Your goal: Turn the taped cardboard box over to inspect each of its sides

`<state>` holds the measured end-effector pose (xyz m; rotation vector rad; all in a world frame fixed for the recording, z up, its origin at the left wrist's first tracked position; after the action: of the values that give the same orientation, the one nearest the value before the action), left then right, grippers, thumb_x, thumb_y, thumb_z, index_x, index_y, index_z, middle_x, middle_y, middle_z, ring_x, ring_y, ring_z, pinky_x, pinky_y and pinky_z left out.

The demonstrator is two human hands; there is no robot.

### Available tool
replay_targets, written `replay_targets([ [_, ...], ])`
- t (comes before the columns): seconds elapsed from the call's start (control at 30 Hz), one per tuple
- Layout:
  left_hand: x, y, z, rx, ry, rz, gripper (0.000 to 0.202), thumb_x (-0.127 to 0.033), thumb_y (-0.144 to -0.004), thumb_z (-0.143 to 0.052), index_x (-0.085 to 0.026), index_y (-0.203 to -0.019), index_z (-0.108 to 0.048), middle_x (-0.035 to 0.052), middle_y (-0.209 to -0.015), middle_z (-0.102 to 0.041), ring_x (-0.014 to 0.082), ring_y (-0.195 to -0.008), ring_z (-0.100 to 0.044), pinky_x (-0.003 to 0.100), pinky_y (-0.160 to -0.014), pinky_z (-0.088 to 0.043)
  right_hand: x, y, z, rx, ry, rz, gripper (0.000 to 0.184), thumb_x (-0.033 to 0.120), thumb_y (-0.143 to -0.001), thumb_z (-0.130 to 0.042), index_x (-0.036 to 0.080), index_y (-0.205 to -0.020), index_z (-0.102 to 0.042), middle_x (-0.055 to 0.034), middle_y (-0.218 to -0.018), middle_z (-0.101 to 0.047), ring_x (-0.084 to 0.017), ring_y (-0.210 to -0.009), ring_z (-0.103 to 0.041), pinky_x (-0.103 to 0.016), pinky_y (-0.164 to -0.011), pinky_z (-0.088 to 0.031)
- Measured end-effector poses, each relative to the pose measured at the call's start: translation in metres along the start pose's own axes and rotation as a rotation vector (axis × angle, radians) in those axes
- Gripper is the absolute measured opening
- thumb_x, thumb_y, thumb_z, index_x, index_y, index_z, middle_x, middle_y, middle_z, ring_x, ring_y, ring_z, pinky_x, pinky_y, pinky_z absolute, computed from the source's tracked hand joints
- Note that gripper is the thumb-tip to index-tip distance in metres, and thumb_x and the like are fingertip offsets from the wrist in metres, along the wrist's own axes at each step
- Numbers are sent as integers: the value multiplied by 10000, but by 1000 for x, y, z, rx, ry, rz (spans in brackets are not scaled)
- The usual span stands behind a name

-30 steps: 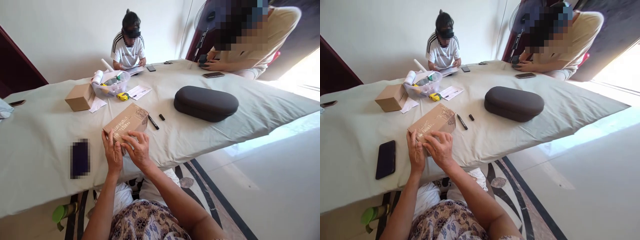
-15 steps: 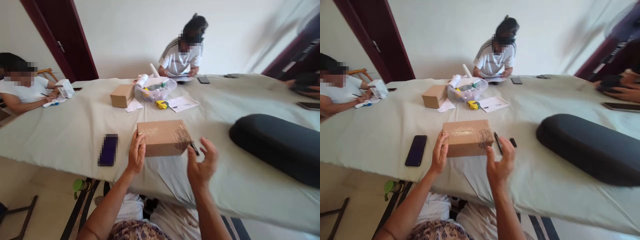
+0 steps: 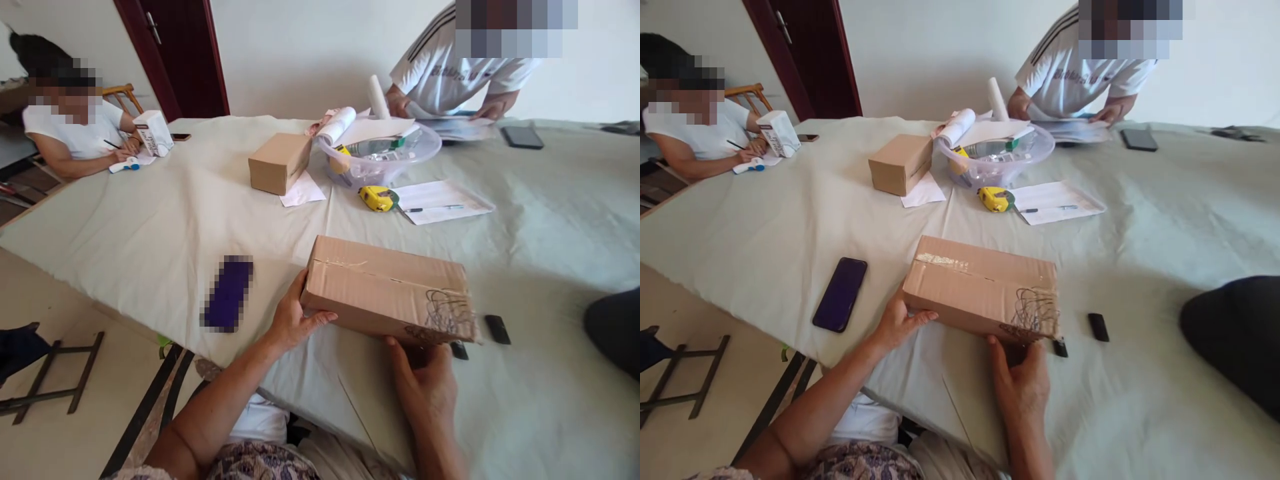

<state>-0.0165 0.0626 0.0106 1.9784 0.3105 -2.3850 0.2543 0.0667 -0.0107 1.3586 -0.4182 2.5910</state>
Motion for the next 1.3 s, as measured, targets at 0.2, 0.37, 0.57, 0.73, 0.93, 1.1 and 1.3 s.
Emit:
replay_targets([
  [0.2,-2,0,3,1,41,86,617,-523,-746,-798,-148,-1205,-628,143,-1135,-743,302,-1132,-679,409,-980,-533,11,8,-3,13,-35,28,364,548,-794,-651,238,-913,-502,-17,-810,-588,-219,-734,-570,-375,-680,-484],
  [0.37,10,-3,10,-63,75,132,549,-509,-688,-837,-145,-1064,-671,113,-1050,-769,275,-1018,-718,368,-905,-557,20,8,-1,-50,-47,128,384,577,-830,-650,234,-923,-503,-31,-848,-579,-217,-747,-547,-379,-686,-504],
  [0.57,8,-9,16,-66,68,92,597,-533,-656,-848,-127,-1060,-677,115,-1034,-767,274,-984,-723,360,-872,-576,28,8,-2,-78,-38,203,394,502,-883,-621,209,-1130,-526,-98,-996,-634,-262,-873,-606,-407,-735,-534],
  [0.73,11,-11,18,-31,15,73,602,-525,-679,-837,-130,-1103,-671,112,-1048,-765,282,-1013,-719,381,-915,-572,30,9,-4,-59,-30,238,382,422,-901,-609,209,-1201,-509,-118,-1064,-649,-285,-957,-629,-430,-775,-550],
  [0.93,12,-13,19,-40,-10,38,600,-526,-695,-822,-132,-1119,-665,127,-1110,-753,295,-1066,-705,410,-964,-553,29,9,-5,-54,-62,240,390,403,-896,-615,215,-1221,-507,-123,-1102,-655,-293,-1002,-635,-439,-798,-557],
  [1.1,9,-11,19,-58,-25,42,615,-549,-684,-819,-130,-1105,-657,134,-1080,-758,310,-1038,-712,425,-935,-562,30,9,-5,-47,-99,268,369,398,-908,-602,217,-1216,-508,-125,-1124,-651,-296,-1021,-632,-448,-812,-556],
  [1.3,6,-8,15,-47,13,32,647,-535,-718,-802,-137,-1194,-615,152,-1177,-737,302,-1107,-697,413,-965,-549,23,8,-6,-55,-116,250,357,439,-890,-632,216,-1148,-527,-111,-1040,-646,-292,-960,-627,-462,-804,-547],
])
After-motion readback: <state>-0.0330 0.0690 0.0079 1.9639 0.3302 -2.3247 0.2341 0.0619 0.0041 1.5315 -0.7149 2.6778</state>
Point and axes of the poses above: each hand's wrist, its own y-axis away from the middle knuckle, its own z-axis out of the back of the hand, x = y × z, the point moved 7 cm from there along -y, towards the middle knuckle
